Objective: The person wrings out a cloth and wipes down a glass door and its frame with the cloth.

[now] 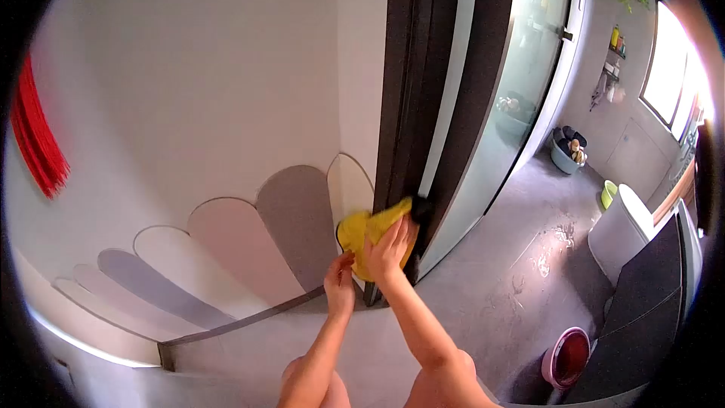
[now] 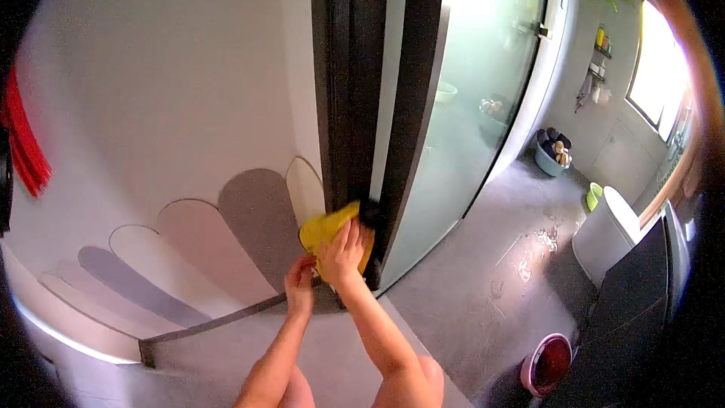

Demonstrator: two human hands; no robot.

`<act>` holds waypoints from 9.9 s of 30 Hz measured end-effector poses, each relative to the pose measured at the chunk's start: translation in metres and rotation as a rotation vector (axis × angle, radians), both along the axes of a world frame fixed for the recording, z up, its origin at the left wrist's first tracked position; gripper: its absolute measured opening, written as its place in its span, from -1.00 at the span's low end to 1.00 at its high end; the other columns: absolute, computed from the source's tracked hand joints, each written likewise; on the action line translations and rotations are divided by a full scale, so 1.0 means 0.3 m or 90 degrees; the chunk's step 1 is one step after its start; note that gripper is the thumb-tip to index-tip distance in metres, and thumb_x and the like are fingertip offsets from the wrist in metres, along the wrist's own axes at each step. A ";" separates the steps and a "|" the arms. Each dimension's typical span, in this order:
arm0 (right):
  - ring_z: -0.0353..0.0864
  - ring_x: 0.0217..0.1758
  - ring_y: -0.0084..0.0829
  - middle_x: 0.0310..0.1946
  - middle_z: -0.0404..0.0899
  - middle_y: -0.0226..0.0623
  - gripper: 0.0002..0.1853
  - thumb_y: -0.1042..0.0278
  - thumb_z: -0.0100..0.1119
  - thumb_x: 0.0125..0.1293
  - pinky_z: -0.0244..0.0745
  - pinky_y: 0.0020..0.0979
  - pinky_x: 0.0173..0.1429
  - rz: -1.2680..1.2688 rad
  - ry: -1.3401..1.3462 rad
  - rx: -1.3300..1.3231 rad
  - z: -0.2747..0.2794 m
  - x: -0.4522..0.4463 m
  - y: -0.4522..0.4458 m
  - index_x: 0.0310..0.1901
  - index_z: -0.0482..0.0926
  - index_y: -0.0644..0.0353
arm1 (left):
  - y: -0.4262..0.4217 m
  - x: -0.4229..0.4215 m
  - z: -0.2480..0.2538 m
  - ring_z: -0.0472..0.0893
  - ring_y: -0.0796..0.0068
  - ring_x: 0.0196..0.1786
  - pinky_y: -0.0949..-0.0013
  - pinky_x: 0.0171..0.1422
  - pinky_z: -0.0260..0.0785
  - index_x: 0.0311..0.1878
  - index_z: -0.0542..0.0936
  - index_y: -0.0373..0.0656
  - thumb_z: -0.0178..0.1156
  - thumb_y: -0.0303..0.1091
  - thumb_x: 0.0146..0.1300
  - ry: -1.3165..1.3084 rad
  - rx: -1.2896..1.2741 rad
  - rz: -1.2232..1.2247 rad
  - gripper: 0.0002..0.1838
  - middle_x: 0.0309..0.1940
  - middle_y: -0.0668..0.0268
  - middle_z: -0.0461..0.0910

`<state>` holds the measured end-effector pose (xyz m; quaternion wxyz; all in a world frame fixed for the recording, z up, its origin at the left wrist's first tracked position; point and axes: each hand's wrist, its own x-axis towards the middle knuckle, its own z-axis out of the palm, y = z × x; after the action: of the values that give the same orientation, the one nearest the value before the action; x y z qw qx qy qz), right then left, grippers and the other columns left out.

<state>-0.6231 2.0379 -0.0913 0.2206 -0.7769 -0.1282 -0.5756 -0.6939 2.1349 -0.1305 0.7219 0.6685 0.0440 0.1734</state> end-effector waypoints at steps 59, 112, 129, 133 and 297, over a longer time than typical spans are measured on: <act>0.08 0.52 0.29 0.49 0.06 0.28 -0.28 0.42 -0.03 0.35 -0.03 0.09 0.56 -0.009 0.063 0.125 -0.401 -0.318 -0.156 0.50 0.03 0.46 | -0.105 0.047 -0.344 0.63 0.39 -0.14 0.35 -0.02 0.46 -0.06 0.63 -0.29 0.03 -0.50 0.35 0.059 0.025 0.020 -0.78 -0.17 0.17 0.66; 0.46 0.20 -0.09 0.25 0.49 -0.11 -0.47 0.56 0.04 0.32 0.37 -0.16 0.28 0.038 0.351 0.264 -0.818 -0.297 -0.059 0.35 0.39 0.28 | -0.059 -0.036 -0.252 0.58 0.46 0.09 0.40 0.17 0.36 0.31 0.50 -0.28 -0.04 -0.54 0.32 0.176 -0.019 -0.122 -0.52 0.23 0.22 0.54; 0.22 0.40 0.01 0.38 0.18 0.01 -0.20 0.53 0.22 0.26 0.13 -0.10 0.48 0.061 0.315 0.520 -1.014 -0.117 0.171 0.49 0.05 0.25 | 0.029 -0.019 -0.251 0.51 0.38 0.20 0.31 0.37 0.27 0.17 0.54 -0.34 -0.04 -0.54 0.31 0.143 -0.057 0.063 -0.62 0.16 0.19 0.56; 0.30 0.36 -0.16 0.34 0.27 -0.07 -0.13 0.66 0.22 0.19 0.20 -0.31 0.45 -0.002 0.365 0.618 -1.090 -0.160 0.203 0.52 0.03 0.25 | 0.009 -0.044 -0.249 0.47 0.40 0.26 0.32 0.42 0.19 0.18 0.53 -0.29 0.03 -0.53 0.34 0.143 -0.061 0.015 -0.65 0.15 0.25 0.56; 0.04 0.60 0.07 0.50 0.10 0.25 -0.30 0.51 -0.04 0.26 -0.01 0.02 0.56 -0.060 -0.061 -0.324 2.606 0.029 -0.253 0.48 0.15 0.27 | -0.113 0.035 2.568 0.64 0.43 -0.28 0.34 -0.10 0.57 -0.11 0.65 -0.30 -0.11 -0.55 0.43 -0.358 -0.157 -0.102 -0.72 -0.34 0.23 0.62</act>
<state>-0.6143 1.9621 0.6904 -0.0156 -0.7843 -0.2426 -0.5707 -0.6832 2.1010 0.6398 0.7926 0.5031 -0.1893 0.2877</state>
